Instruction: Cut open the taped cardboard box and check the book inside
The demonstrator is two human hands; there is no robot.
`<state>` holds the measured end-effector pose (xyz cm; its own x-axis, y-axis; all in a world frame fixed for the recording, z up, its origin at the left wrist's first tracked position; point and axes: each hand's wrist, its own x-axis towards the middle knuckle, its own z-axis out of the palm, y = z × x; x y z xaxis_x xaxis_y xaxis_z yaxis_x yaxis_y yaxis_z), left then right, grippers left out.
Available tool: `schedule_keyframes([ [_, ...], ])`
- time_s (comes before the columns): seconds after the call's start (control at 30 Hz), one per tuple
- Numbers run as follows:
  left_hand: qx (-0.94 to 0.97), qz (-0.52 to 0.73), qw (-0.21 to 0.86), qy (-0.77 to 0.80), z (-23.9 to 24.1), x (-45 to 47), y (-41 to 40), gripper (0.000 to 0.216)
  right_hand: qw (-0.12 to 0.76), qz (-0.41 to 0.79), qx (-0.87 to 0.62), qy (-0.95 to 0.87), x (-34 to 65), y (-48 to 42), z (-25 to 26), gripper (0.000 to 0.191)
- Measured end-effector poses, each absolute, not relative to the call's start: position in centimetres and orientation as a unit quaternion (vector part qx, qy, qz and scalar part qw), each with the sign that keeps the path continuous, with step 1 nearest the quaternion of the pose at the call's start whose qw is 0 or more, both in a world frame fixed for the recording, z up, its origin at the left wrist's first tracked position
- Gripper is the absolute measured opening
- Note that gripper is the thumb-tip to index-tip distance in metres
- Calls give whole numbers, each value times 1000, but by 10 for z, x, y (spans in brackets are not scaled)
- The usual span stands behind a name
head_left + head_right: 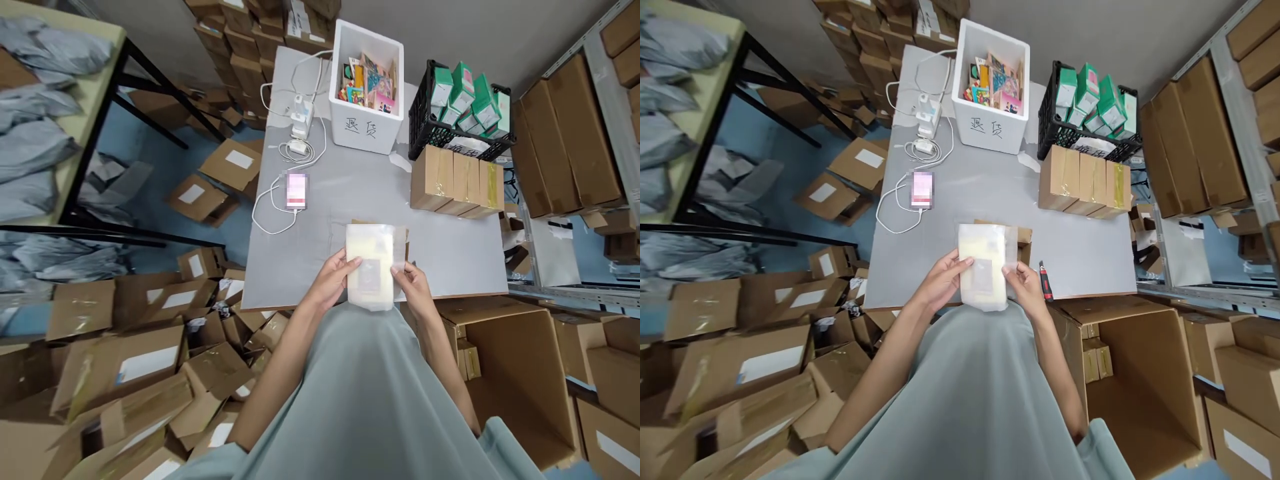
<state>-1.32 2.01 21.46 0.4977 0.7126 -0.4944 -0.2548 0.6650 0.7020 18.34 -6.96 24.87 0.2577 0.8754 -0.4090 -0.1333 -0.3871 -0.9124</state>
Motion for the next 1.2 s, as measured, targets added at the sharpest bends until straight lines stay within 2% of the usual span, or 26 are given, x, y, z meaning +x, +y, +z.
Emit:
schedule_keyframes([
  [0.13,321,321,766,455,202,13,7,72,485,546,-629,-268,203,-70,236,49],
  [0.23,298,317,776,456,194,33,-4,80,490,556,-614,-272,223,-70,235,48],
  [0.4,194,328,832,403,194,65,-25,71,505,584,-577,-268,248,-68,238,48],
  [0.53,143,327,828,432,195,78,-33,63,520,583,-575,-244,270,-71,242,48],
  [0.7,163,318,776,519,198,81,-24,58,541,533,-602,-246,309,-78,240,45],
  [0.83,187,315,768,525,205,80,-10,58,530,488,-654,-232,344,-84,224,49],
  [0.97,201,318,767,520,213,79,1,57,527,293,-753,-263,361,-88,215,55],
  [1.07,213,323,765,514,218,81,6,57,506,184,-773,-336,354,-88,217,45],
  [1.13,216,323,767,511,221,82,7,57,486,205,-763,-375,341,-86,217,43],
  [1.2,216,320,772,505,224,83,7,57,466,293,-745,-376,325,-80,214,51],
])
